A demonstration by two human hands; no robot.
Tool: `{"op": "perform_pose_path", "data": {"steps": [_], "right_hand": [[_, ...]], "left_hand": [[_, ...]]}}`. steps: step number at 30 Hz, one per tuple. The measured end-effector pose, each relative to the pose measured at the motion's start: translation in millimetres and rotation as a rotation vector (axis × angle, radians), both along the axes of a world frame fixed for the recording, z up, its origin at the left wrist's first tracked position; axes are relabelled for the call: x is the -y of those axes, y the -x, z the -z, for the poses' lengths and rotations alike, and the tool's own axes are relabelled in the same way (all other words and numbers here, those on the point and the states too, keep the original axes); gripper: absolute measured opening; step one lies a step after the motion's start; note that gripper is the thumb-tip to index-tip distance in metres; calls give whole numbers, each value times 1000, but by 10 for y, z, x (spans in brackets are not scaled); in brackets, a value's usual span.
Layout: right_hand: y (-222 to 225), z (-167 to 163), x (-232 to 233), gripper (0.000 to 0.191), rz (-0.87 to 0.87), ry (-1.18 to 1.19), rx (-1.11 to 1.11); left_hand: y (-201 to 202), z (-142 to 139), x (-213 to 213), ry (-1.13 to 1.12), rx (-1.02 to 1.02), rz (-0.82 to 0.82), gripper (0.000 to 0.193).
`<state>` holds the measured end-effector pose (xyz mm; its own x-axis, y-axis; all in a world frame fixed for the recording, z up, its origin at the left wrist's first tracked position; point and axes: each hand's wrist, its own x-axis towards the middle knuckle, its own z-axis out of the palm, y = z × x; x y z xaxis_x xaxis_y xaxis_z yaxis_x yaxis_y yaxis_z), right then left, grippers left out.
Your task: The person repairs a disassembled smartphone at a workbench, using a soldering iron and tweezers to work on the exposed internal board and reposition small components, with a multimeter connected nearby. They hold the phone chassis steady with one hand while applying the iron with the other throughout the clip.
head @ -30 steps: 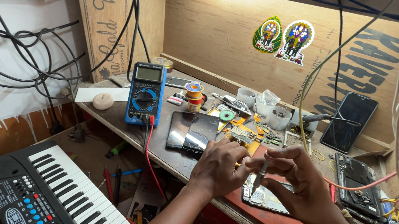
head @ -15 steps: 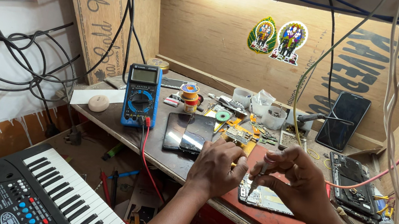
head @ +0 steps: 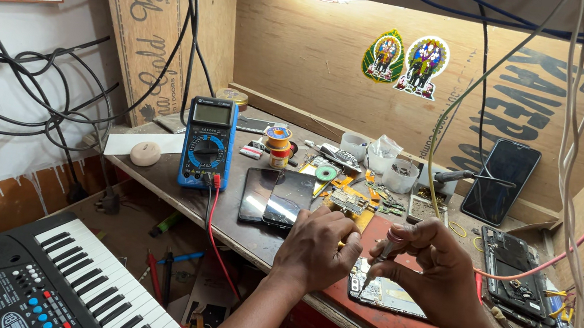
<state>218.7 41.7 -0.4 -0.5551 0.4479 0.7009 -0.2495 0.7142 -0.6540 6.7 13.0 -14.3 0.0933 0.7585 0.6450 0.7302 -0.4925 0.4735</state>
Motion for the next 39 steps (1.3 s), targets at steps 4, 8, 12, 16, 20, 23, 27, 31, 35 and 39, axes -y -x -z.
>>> {"op": "perform_pose_path", "data": {"steps": [4,8,12,16,20,23,27,31,35,39], "right_hand": [[-12,7,47,43,-18,91,64],[-47,28,11,40,-40,182,44],[-77,102,-71,45,73,68,43],[-69,129,-67,50,122,-11,28],[-30,100,3,52,97,9,59],[-41,81,2,48,47,111,102],[-40,108,-51,52,76,20,48],[-29,102,-31,59,139,-8,55],[-26,62,32,50,34,91,84],[-7,61,-4,52,82,12,60]], "left_hand": [[-2,2,-9,4,-30,-2,23],[-7,-2,2,40,-66,23,14],[-12,-11,14,80,-126,42,26],[-14,0,12,52,-107,58,34],[-8,5,-10,42,-116,62,30],[-9,27,-23,27,-150,45,30],[-6,65,-38,31,-112,60,26],[-15,72,-44,33,-116,54,30],[-15,46,-35,64,-164,28,29],[1,26,-5,50,-146,51,24]]}}
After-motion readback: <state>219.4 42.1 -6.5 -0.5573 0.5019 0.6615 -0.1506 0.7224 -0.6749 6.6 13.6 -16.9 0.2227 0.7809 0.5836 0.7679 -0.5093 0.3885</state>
